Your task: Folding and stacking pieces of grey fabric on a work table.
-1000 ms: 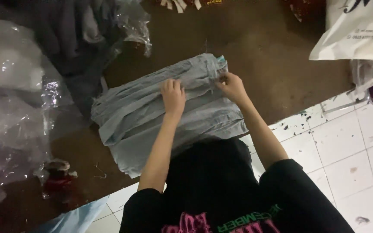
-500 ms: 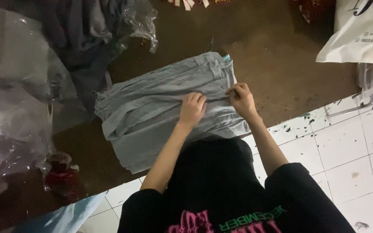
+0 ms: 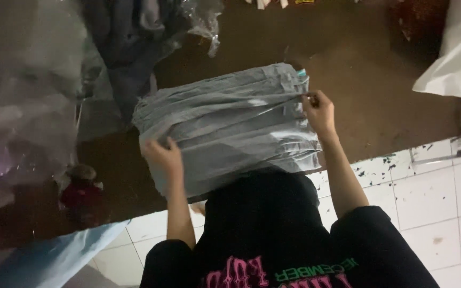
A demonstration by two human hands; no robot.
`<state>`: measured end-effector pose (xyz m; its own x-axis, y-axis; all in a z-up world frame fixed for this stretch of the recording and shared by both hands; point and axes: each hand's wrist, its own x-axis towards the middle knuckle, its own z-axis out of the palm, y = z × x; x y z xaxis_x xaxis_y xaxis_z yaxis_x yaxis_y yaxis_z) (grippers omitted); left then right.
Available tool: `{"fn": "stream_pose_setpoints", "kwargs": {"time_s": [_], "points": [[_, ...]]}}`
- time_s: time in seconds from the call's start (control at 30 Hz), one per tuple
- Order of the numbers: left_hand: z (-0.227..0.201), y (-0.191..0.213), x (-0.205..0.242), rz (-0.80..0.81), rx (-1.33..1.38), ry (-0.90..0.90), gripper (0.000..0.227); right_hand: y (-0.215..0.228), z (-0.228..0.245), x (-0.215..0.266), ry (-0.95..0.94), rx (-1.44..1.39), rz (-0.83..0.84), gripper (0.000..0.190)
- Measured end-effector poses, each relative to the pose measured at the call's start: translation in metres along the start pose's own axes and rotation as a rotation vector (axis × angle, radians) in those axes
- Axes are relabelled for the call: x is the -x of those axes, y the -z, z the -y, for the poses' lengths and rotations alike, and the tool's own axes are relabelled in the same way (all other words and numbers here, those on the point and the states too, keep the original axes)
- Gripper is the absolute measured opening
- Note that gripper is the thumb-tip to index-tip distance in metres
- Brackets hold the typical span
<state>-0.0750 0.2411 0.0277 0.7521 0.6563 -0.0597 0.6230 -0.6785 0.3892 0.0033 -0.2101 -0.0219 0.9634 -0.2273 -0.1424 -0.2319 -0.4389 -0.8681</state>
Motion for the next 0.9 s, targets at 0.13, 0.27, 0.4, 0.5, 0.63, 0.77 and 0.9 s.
{"fn": "stream_pose_setpoints", "kwargs": {"time_s": [0.13,0.27,0.4,0.5,0.63,0.77,0.9], "points": [[0.101,-0.015,-0.047,-0.012,-0.042,0.110,0.064,0.000,0.063,-0.007,-0.068,-0.053,0.106,0.017],[0.157,-0.034,-0.081,0.093,-0.107,0.180,0.041,-0.004,0.057,-0.021,-0.161,-0.063,0.217,0.017],[0.154,-0.004,-0.089,0.130,0.335,0.217,0.015,0.005,0.083,-0.023,-0.117,0.048,0.246,0.017],[0.132,0.022,-0.086,0.210,0.993,0.658,0.019,0.010,0.074,-0.026,-0.219,-0.046,0.201,0.029],[0.169,0.030,-0.071,0.180,1.275,0.785,0.011,0.031,0.063,-0.006,-0.315,-0.051,0.115,0.037],[0.198,0.043,-0.026,0.276,1.298,0.877,0.007,0.065,0.102,0.055,-0.421,-0.071,0.080,0.036],[0.269,0.007,0.014,0.304,1.266,1.040,0.039,0.067,0.041,0.098,-0.526,-0.111,0.165,0.031]]}}
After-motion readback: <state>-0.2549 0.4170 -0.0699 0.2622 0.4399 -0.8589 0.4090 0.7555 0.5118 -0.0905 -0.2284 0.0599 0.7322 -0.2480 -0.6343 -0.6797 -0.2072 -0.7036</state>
